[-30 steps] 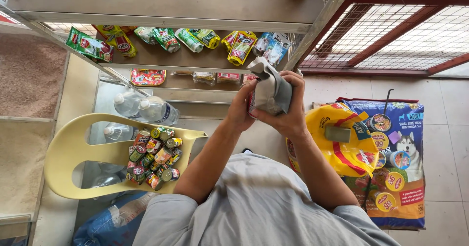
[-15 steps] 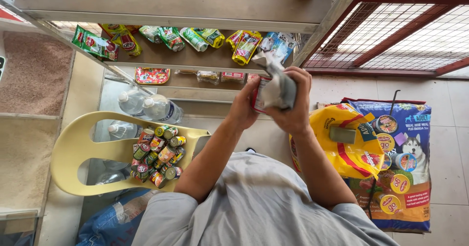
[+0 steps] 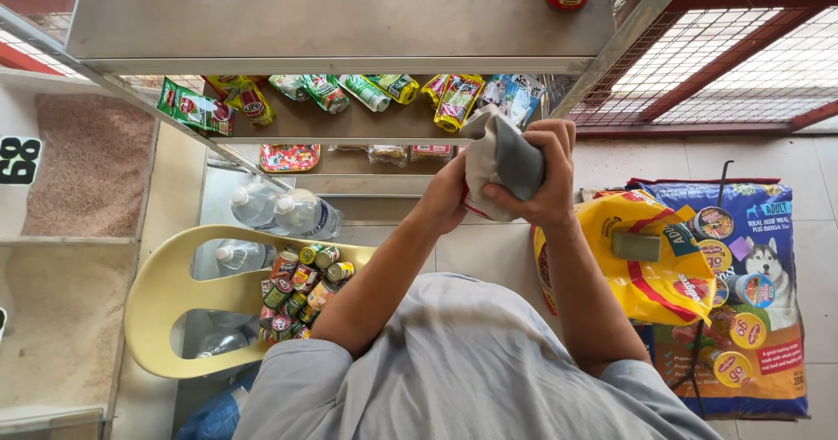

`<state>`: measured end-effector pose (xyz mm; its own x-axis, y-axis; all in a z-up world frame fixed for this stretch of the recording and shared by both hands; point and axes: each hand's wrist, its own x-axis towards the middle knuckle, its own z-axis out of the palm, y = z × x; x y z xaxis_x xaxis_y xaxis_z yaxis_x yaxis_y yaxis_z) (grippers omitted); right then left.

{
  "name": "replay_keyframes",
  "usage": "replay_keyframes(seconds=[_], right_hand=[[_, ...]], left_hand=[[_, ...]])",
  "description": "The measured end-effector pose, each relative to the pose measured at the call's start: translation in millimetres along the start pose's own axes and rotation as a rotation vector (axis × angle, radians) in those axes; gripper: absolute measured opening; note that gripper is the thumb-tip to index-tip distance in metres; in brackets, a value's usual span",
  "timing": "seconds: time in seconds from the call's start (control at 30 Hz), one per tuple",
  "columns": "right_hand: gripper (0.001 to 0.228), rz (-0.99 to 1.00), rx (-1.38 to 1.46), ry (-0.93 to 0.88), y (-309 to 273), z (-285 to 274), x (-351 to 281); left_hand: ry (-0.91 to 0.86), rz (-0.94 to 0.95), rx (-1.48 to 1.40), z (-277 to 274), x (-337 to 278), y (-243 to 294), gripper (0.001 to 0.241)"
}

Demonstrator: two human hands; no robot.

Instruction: Wiping canned goods with a cloth and placing them on a grocery store shelf.

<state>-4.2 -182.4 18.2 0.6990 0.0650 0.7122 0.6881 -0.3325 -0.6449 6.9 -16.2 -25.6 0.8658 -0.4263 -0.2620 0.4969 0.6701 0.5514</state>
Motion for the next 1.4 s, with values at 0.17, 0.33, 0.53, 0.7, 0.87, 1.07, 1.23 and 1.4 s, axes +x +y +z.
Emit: replay_keyframes(seconds=[0.17,0.33,0.53,0.7,0.87,1.07,1.23,1.4], right_hand=[[0.049,0.098,0.122,0.115,-10,21,15],[0.056,-0.009,-0.076,0.164,-43,30,27],[0.072,0.007,-0.131,0.143,-62,53,4],[0.050,0.209,-0.196,0.371,-16,57,-14],[0.036,0.233,-0.316,0.521,-34,60,8],[0.078,0.016,-0.228,0.180,-48,66,1],[0.044,0.222,-0.342,0.408,-23,58,-11],[0.064,0.149,-0.307,0.262,-46,63,7]], left_hand=[[-0.150,-0.059,0.015,-13,4,15,0.041],[-0.136,-0.157,-0.165,-18,-1,22,0.041],[0.018,-0.066,0.007,-21,4,30,0.029],[-0.070,-0.029,0.215,-27,9,22,0.042],[-0.074,-0.081,0.179,-16,-2,32,0.040],[0.033,-0.041,0.073,-25,5,37,0.033],[-0.067,-0.082,0.130,-31,14,24,0.035],[-0.022,-0.056,0.080,-20,3,29,0.041]])
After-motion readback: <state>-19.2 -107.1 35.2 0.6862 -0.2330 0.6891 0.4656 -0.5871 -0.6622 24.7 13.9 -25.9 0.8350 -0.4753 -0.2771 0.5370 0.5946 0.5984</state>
